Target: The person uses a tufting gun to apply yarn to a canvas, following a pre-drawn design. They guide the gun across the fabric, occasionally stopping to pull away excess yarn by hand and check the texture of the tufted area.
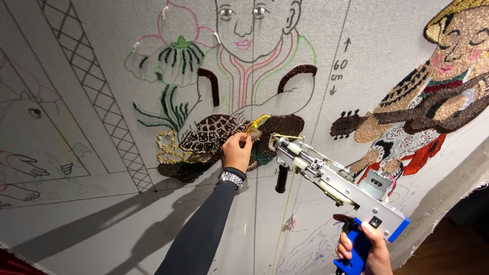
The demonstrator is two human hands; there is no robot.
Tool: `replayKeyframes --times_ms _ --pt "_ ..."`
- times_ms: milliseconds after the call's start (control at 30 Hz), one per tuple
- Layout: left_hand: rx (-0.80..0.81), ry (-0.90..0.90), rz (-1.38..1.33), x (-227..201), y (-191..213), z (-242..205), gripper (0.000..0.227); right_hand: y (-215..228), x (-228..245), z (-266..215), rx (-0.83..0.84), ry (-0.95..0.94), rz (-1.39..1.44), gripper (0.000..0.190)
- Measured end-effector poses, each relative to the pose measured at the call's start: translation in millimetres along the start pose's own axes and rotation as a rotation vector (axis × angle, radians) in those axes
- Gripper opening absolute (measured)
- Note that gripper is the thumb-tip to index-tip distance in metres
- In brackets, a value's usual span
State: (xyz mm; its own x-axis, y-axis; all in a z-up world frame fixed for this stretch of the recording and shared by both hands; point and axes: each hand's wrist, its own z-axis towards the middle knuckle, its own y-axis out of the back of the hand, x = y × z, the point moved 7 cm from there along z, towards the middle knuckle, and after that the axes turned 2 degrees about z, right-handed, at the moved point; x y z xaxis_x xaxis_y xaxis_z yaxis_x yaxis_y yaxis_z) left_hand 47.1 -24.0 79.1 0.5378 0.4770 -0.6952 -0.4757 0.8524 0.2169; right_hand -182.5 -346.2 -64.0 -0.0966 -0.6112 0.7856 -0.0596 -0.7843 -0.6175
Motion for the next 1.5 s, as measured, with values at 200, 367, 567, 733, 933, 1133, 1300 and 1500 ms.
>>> replayKeyframes --times_ms 200,367,567,733,933,1133,1300,1500 --pt "-0.005 -0.013 0.272 -10 -1 5 0.012 -3 1 -5 -0.046 -0.025 -0.029 0.071" --pt "-0.021 -0.119 0.312 -17 2 1 0.012 1 -1 -3 -0.018 -0.035 -0.024 0.073" --pt "0.029 -0.312 0.258 -7 10 -21 0.013 1 -4 -1 0.034 -0.024 0.0 0.073" --pt "0.072 -0.19 0.244 -11 24 -16 0.031 0 -4 -4 0.009 -0.021 -0.02 0.072" --pt "0.021 -0.082 0.277 1 13 -8 0.024 -4 -4 -10 0.009 -0.011 -0.022 0.072" --pt "-0.025 -0.233 0.298 0 5 -14 0.013 3 -7 -16 -0.052 -0.03 -0.01 0.07" --pt "0.151 -0.365 0.271 -1 12 -38 0.013 -2 -11 -19 -0.065 -0.028 0.0 0.068" --pt "0.112 -0.084 0.22 -7 25 -12 0.032 -24 -13 -30 -0.076 -0.001 -0.029 0.069"
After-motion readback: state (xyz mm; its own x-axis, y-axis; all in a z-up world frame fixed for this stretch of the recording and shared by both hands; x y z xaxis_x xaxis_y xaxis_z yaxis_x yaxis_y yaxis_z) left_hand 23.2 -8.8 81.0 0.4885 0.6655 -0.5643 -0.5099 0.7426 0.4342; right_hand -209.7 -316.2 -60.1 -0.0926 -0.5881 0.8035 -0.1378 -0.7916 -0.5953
